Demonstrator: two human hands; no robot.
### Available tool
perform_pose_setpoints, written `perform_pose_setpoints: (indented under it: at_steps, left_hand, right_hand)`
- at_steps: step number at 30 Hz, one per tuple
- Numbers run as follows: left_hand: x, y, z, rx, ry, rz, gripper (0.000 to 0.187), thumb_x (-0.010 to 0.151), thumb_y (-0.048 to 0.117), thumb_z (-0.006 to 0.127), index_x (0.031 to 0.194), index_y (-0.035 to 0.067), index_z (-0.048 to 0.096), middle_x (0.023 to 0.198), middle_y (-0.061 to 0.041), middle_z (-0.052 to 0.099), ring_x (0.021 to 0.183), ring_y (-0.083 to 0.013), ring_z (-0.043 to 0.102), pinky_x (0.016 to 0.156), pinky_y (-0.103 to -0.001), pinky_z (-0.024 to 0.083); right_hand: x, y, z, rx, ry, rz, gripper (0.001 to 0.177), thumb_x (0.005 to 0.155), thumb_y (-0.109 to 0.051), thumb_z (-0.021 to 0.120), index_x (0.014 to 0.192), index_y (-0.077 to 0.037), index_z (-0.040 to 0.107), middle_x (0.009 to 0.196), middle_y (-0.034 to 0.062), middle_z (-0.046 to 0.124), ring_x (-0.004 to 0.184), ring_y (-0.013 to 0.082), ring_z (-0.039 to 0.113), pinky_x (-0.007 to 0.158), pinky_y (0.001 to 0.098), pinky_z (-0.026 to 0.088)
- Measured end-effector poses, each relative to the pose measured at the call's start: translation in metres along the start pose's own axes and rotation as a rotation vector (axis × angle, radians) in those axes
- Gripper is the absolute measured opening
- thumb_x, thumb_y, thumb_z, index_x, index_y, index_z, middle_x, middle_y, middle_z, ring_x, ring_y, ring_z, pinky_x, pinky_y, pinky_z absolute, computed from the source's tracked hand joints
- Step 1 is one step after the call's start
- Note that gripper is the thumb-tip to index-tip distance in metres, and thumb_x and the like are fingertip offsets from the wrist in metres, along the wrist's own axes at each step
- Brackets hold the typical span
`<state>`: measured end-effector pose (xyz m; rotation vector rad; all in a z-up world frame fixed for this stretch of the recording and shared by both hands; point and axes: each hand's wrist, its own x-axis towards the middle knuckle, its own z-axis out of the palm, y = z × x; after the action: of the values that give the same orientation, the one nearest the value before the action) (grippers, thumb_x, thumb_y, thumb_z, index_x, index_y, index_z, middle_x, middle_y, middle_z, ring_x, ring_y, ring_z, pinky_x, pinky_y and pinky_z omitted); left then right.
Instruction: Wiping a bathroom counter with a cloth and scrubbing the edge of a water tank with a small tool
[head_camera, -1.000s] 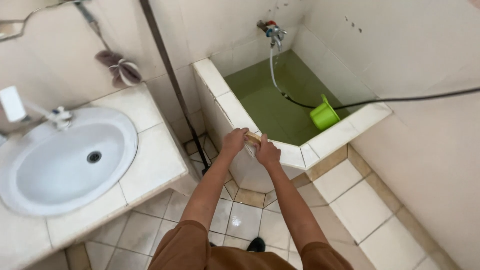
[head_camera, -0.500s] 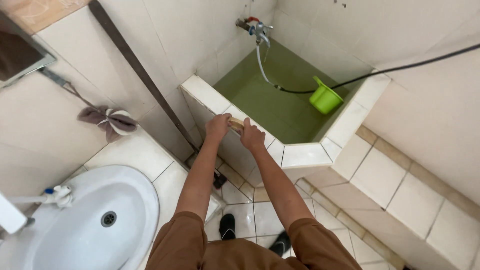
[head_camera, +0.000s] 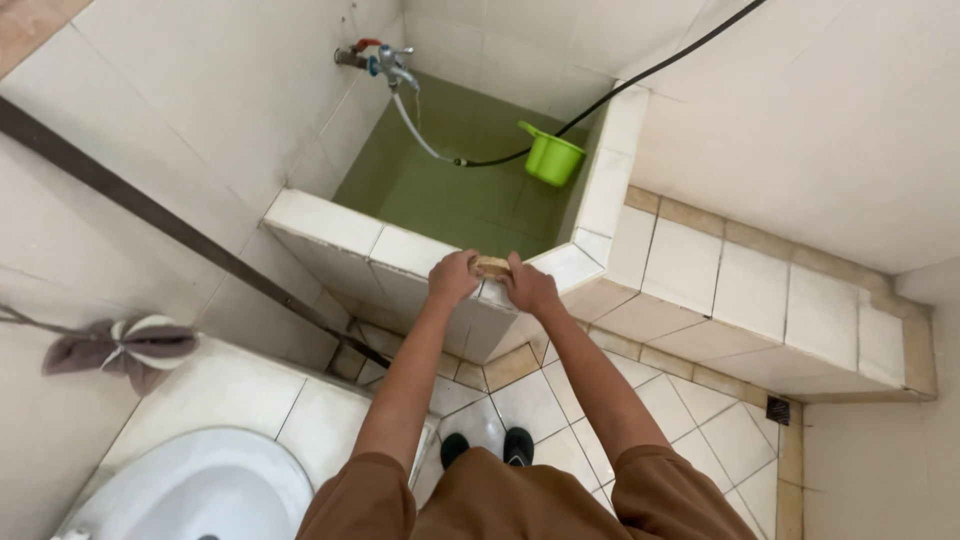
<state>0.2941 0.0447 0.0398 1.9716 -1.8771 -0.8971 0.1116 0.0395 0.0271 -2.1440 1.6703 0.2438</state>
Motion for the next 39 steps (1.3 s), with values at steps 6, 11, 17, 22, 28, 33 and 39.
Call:
perform_pose_setpoints:
  at_steps: [6,11,17,22,28,33,39]
  left_hand:
    - [-0.01,-0.058,-0.029,-0.016,0.092,-0.052,0.038,0.096,0.017,0.06,0.133,0.024,0.065,0.12,-0.008,0.071,0.118,-0.0324,0.068,0.102,-0.052,0.053]
    - [0.014,-0.129,-0.045,0.076,0.198,-0.183,0.038,0.096,0.012,0.061,0.133,0.021,0.063,0.115,-0.007,0.072,0.118,-0.0283,0.068,0.102,-0.05,0.053]
    - [0.012,-0.123,-0.042,0.044,0.25,-0.176,0.036,0.091,0.016,0.068,0.127,0.02,0.063,0.112,-0.008,0.07,0.115,-0.0294,0.068,0.101,-0.048,0.055]
    - [0.002,-0.049,-0.036,-0.032,0.133,-0.122,0.033,0.09,0.019,0.066,0.122,0.021,0.067,0.113,-0.012,0.072,0.117,-0.0352,0.067,0.104,-0.05,0.053]
    - [0.017,0.005,0.006,0.051,0.019,0.011,0.03,0.086,0.025,0.065,0.115,0.019,0.066,0.108,-0.015,0.072,0.113,-0.0384,0.069,0.1,-0.051,0.055]
    - [0.001,-0.006,0.001,0.079,0.074,-0.037,0.03,0.084,0.024,0.067,0.114,0.018,0.065,0.107,-0.012,0.073,0.11,-0.0349,0.07,0.098,-0.048,0.055]
    - [-0.007,-0.07,-0.017,0.097,0.221,-0.116,0.024,0.087,0.017,0.065,0.111,0.017,0.061,0.102,-0.011,0.071,0.104,-0.0324,0.072,0.091,-0.046,0.058]
  right_hand:
    - [0.021,-0.058,-0.007,0.037,0.01,-0.117,0.044,0.104,-0.055,0.032,0.128,-0.019,0.037,0.117,0.0161,0.066,0.116,0.0387,0.067,0.098,0.0556,0.053]
    - [0.069,-0.123,0.0,0.087,-0.004,-0.255,0.049,0.103,-0.06,0.026,0.127,-0.019,0.036,0.118,0.0192,0.065,0.117,0.0412,0.066,0.098,0.058,0.053]
    - [0.071,-0.119,-0.005,-0.001,-0.031,-0.246,0.044,0.105,-0.059,0.026,0.131,-0.024,0.033,0.124,0.015,0.065,0.121,0.0365,0.065,0.1,0.0572,0.052]
    - [0.045,-0.053,-0.006,0.027,-0.021,-0.154,0.051,0.104,-0.062,0.024,0.133,-0.022,0.035,0.125,0.0146,0.065,0.122,0.0351,0.065,0.1,0.0575,0.051]
    - [0.019,0.02,0.004,0.006,-0.001,-0.055,0.061,0.103,-0.067,0.019,0.142,-0.022,0.029,0.127,0.0155,0.065,0.122,0.0359,0.065,0.101,0.0585,0.05]
    - [0.023,-0.001,0.002,-0.022,0.003,-0.113,0.054,0.103,-0.064,0.024,0.134,-0.021,0.034,0.121,0.015,0.064,0.119,0.0378,0.066,0.099,0.0572,0.051]
    - [0.046,-0.067,0.002,-0.009,-0.002,-0.236,0.047,0.105,-0.058,0.029,0.133,-0.021,0.033,0.12,0.0169,0.064,0.117,0.04,0.067,0.097,0.0574,0.053]
